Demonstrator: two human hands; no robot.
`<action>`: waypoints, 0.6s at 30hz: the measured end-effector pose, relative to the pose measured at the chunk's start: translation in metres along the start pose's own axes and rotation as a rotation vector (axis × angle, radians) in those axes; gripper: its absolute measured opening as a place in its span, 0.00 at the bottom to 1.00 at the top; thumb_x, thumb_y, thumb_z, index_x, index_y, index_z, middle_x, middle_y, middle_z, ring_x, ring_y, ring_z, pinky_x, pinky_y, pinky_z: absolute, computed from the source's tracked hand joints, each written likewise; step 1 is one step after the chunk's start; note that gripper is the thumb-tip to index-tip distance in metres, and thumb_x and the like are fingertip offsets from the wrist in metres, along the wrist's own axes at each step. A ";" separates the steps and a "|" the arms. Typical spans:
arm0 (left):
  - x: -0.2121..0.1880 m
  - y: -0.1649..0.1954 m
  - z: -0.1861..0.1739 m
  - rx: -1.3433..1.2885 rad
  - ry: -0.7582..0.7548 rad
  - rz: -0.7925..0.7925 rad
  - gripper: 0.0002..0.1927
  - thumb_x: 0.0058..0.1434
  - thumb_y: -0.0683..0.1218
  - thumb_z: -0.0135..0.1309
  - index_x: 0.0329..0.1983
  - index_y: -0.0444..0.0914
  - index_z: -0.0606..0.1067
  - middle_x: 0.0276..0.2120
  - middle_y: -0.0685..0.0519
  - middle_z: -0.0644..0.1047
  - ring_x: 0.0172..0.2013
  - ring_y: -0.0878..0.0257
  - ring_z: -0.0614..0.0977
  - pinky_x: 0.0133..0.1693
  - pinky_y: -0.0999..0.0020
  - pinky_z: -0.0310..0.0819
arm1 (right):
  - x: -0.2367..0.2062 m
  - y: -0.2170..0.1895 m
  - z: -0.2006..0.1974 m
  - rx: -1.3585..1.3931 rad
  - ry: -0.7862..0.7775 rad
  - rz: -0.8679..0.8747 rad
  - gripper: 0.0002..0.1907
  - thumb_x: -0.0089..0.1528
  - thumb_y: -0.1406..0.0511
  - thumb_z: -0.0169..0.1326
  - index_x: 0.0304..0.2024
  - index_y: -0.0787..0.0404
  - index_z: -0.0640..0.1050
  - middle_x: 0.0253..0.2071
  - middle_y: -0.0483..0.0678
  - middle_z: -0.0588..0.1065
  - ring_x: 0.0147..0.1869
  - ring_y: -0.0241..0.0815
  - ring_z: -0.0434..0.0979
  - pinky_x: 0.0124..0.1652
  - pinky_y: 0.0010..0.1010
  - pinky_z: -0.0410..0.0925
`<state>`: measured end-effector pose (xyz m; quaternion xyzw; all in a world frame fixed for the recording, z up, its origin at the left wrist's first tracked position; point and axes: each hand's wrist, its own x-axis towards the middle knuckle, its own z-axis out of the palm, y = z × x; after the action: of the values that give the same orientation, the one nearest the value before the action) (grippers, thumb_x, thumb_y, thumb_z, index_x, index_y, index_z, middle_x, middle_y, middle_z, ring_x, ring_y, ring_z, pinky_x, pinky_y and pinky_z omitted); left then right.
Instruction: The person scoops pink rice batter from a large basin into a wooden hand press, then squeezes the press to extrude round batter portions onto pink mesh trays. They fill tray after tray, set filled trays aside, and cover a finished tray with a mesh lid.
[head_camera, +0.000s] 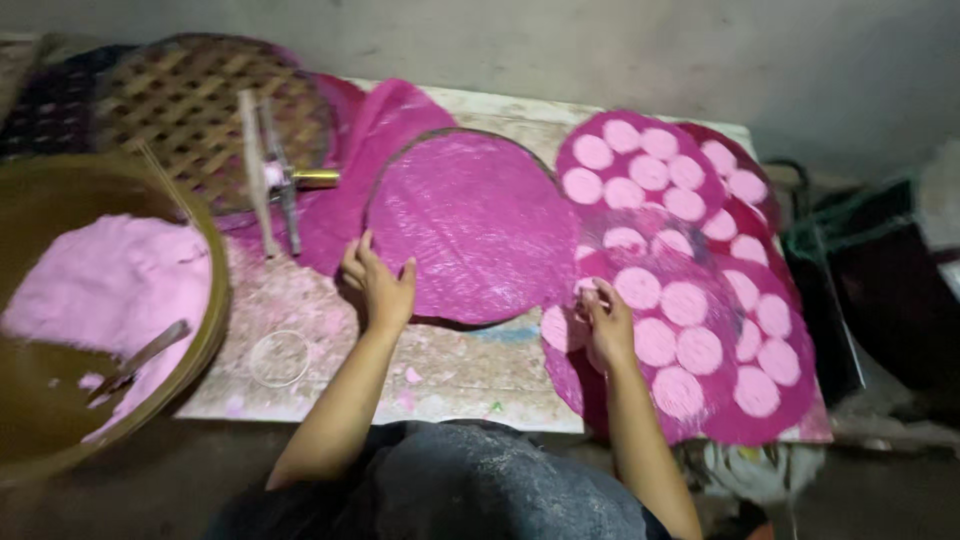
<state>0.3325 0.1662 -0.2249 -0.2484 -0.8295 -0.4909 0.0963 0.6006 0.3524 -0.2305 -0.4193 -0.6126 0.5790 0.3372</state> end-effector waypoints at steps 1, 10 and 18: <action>0.002 -0.011 -0.004 0.019 -0.028 -0.046 0.42 0.50 0.44 0.69 0.66 0.30 0.63 0.61 0.31 0.61 0.61 0.35 0.61 0.60 0.41 0.54 | 0.013 -0.007 0.013 -0.079 0.021 -0.043 0.20 0.66 0.64 0.56 0.60 0.63 0.74 0.45 0.48 0.78 0.44 0.37 0.77 0.43 0.31 0.72; 0.004 -0.043 -0.015 -0.207 -0.146 -0.167 0.23 0.55 0.45 0.65 0.51 0.33 0.73 0.45 0.44 0.77 0.38 0.54 0.83 0.41 0.62 0.79 | 0.054 -0.017 0.057 -0.546 0.077 -0.387 0.16 0.59 0.65 0.67 0.42 0.68 0.78 0.45 0.57 0.73 0.46 0.48 0.76 0.46 0.37 0.70; 0.055 -0.035 -0.023 -0.089 -0.194 -0.045 0.13 0.55 0.49 0.68 0.38 0.40 0.77 0.39 0.48 0.78 0.41 0.52 0.82 0.43 0.58 0.76 | 0.048 -0.022 0.082 -0.508 0.189 -0.449 0.10 0.62 0.68 0.62 0.43 0.67 0.76 0.54 0.57 0.64 0.57 0.50 0.66 0.47 0.39 0.70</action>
<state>0.2654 0.1504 -0.2179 -0.2799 -0.8176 -0.5031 -0.0068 0.5036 0.3611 -0.2205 -0.3964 -0.7801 0.2780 0.3963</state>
